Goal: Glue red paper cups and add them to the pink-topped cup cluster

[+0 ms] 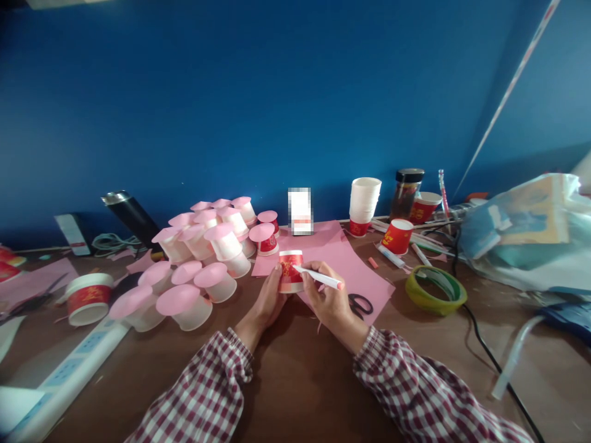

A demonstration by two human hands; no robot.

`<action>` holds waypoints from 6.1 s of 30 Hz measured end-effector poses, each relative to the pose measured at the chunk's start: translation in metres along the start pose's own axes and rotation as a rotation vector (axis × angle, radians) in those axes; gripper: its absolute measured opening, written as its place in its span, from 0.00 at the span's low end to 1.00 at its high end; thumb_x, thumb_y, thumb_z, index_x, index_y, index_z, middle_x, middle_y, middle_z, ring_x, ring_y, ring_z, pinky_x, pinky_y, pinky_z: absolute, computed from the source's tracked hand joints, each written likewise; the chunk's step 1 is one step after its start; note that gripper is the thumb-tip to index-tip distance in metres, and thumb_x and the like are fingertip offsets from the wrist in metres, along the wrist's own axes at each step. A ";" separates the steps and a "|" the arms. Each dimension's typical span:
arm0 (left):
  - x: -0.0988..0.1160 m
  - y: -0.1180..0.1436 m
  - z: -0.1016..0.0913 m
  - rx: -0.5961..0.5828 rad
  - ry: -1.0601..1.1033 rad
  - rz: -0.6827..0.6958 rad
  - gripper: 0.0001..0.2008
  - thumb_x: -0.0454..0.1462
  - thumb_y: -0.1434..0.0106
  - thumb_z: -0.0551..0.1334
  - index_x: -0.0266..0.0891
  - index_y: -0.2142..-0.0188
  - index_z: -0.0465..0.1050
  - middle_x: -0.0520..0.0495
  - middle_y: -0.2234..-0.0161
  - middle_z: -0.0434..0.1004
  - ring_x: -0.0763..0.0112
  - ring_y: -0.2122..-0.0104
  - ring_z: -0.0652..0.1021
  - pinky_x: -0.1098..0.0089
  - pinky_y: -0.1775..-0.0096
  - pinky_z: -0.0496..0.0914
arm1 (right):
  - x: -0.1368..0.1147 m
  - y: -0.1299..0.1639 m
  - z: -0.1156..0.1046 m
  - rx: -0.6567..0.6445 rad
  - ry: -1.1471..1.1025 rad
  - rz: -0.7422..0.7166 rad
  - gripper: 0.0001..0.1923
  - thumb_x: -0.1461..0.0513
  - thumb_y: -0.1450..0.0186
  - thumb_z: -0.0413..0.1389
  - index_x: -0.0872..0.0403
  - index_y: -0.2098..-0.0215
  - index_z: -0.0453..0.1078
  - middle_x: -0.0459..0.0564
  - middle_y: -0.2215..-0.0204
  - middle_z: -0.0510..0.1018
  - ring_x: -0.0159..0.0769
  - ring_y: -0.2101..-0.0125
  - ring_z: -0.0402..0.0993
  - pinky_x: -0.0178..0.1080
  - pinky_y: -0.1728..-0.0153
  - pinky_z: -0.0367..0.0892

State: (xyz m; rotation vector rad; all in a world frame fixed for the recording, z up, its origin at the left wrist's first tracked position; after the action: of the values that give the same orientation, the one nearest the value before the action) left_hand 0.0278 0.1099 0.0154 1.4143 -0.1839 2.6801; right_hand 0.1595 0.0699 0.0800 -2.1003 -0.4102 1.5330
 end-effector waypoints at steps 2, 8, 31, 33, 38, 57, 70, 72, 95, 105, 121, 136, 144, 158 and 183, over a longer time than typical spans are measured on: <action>0.000 0.000 0.000 -0.006 0.002 0.002 0.16 0.49 0.36 0.63 0.37 0.61 0.73 0.50 0.65 0.78 0.70 0.64 0.76 0.69 0.59 0.68 | -0.003 0.000 -0.001 0.008 0.020 -0.016 0.09 0.56 0.31 0.53 0.53 0.60 0.70 0.50 0.69 0.79 0.35 0.71 0.75 0.35 0.72 0.70; -0.002 -0.001 -0.003 0.009 -0.018 0.000 0.15 0.48 0.36 0.62 0.38 0.62 0.73 0.50 0.66 0.77 0.71 0.67 0.75 0.69 0.61 0.68 | -0.007 -0.002 -0.002 0.016 0.067 -0.030 0.09 0.57 0.31 0.53 0.53 0.61 0.71 0.49 0.69 0.78 0.35 0.72 0.75 0.34 0.73 0.70; -0.006 -0.002 -0.007 0.010 -0.047 -0.014 0.17 0.49 0.34 0.60 0.38 0.58 0.73 0.47 0.62 0.78 0.68 0.63 0.76 0.68 0.59 0.68 | 0.019 0.001 0.000 0.048 -0.134 0.111 0.10 0.54 0.31 0.55 0.52 0.59 0.69 0.50 0.67 0.79 0.36 0.68 0.77 0.36 0.69 0.73; -0.005 -0.003 -0.006 0.005 -0.053 -0.007 0.17 0.49 0.34 0.60 0.38 0.58 0.73 0.47 0.62 0.78 0.67 0.62 0.76 0.68 0.58 0.68 | 0.016 0.001 0.000 0.039 -0.100 0.066 0.09 0.55 0.31 0.55 0.52 0.59 0.69 0.49 0.67 0.78 0.35 0.69 0.76 0.35 0.70 0.72; -0.003 -0.003 -0.002 -0.016 -0.021 0.007 0.17 0.49 0.34 0.60 0.37 0.58 0.74 0.47 0.62 0.79 0.67 0.62 0.77 0.66 0.56 0.68 | 0.008 -0.001 -0.001 0.024 -0.036 -0.005 0.08 0.57 0.31 0.54 0.53 0.59 0.70 0.48 0.68 0.77 0.34 0.70 0.75 0.35 0.71 0.71; -0.001 -0.002 0.000 -0.008 0.037 0.008 0.15 0.47 0.35 0.62 0.37 0.61 0.72 0.49 0.68 0.77 0.71 0.68 0.74 0.71 0.64 0.67 | 0.008 0.001 0.001 0.002 -0.015 0.026 0.09 0.56 0.31 0.54 0.53 0.62 0.69 0.47 0.71 0.77 0.33 0.74 0.73 0.34 0.74 0.69; -0.002 -0.001 -0.004 0.028 0.045 -0.010 0.15 0.48 0.37 0.64 0.38 0.66 0.70 0.52 0.69 0.74 0.73 0.70 0.73 0.71 0.65 0.67 | 0.017 0.001 0.000 0.016 -0.056 0.072 0.08 0.55 0.32 0.54 0.52 0.62 0.67 0.48 0.71 0.78 0.36 0.72 0.76 0.36 0.72 0.71; -0.002 -0.002 -0.004 0.032 0.049 -0.015 0.15 0.48 0.38 0.64 0.38 0.65 0.70 0.51 0.68 0.75 0.72 0.69 0.74 0.70 0.63 0.68 | 0.020 0.001 0.000 0.020 -0.074 0.086 0.08 0.55 0.32 0.55 0.52 0.62 0.68 0.48 0.71 0.78 0.36 0.71 0.76 0.35 0.72 0.70; -0.003 -0.004 -0.006 0.052 0.125 -0.036 0.18 0.48 0.37 0.62 0.35 0.57 0.76 0.40 0.56 0.81 0.56 0.52 0.79 0.57 0.44 0.67 | 0.001 0.000 0.000 0.013 -0.049 -0.017 0.16 0.52 0.29 0.48 0.51 0.51 0.69 0.52 0.64 0.80 0.39 0.67 0.78 0.39 0.66 0.75; 0.001 -0.002 -0.005 0.044 0.106 -0.011 0.19 0.48 0.39 0.65 0.37 0.56 0.73 0.41 0.55 0.79 0.58 0.53 0.78 0.57 0.48 0.69 | 0.005 -0.001 -0.003 0.045 -0.064 -0.011 0.17 0.51 0.29 0.48 0.51 0.50 0.68 0.52 0.64 0.79 0.39 0.66 0.78 0.39 0.64 0.75; -0.002 0.001 0.003 -0.020 0.124 -0.057 0.20 0.50 0.37 0.62 0.38 0.54 0.75 0.40 0.51 0.78 0.57 0.49 0.76 0.58 0.48 0.68 | 0.011 -0.004 -0.001 0.029 -0.108 0.050 0.14 0.54 0.29 0.49 0.51 0.50 0.67 0.55 0.57 0.79 0.40 0.60 0.77 0.42 0.57 0.73; -0.005 0.000 -0.002 0.043 0.043 -0.040 0.20 0.48 0.41 0.68 0.38 0.54 0.72 0.43 0.55 0.77 0.62 0.56 0.79 0.56 0.47 0.68 | -0.018 -0.005 -0.013 0.060 0.045 -0.136 0.11 0.56 0.29 0.50 0.50 0.56 0.72 0.56 0.61 0.79 0.45 0.58 0.77 0.48 0.55 0.73; -0.010 -0.002 -0.004 0.035 0.000 -0.044 0.20 0.48 0.41 0.67 0.40 0.54 0.73 0.43 0.57 0.79 0.62 0.56 0.79 0.56 0.46 0.67 | -0.006 -0.002 -0.003 0.015 -0.003 -0.045 0.07 0.58 0.29 0.51 0.52 0.59 0.67 0.49 0.68 0.77 0.36 0.69 0.76 0.36 0.71 0.71; -0.014 -0.002 -0.005 -0.011 -0.115 -0.055 0.25 0.51 0.38 0.64 0.40 0.48 0.69 0.40 0.51 0.78 0.57 0.51 0.78 0.53 0.45 0.69 | 0.002 0.000 -0.002 -0.014 0.051 -0.059 0.09 0.58 0.29 0.52 0.52 0.55 0.70 0.49 0.66 0.78 0.36 0.66 0.76 0.37 0.65 0.72; -0.017 -0.004 -0.012 0.026 -0.152 -0.060 0.26 0.53 0.40 0.65 0.40 0.49 0.70 0.41 0.52 0.77 0.57 0.51 0.77 0.54 0.46 0.69 | -0.014 -0.003 -0.003 -0.006 0.122 -0.119 0.06 0.60 0.29 0.51 0.53 0.59 0.69 0.47 0.69 0.77 0.34 0.70 0.75 0.34 0.69 0.70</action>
State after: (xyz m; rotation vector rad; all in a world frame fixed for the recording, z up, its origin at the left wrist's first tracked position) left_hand 0.0285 0.1150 -0.0048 1.6055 -0.1178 2.5370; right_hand 0.1581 0.0643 0.0929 -2.1206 -0.4871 1.3309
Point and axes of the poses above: each hand's wrist, its own y-axis away from the middle knuckle, its own z-axis out of the palm, x = y × z, the point moved 9 cm from there along -y, towards the middle knuckle
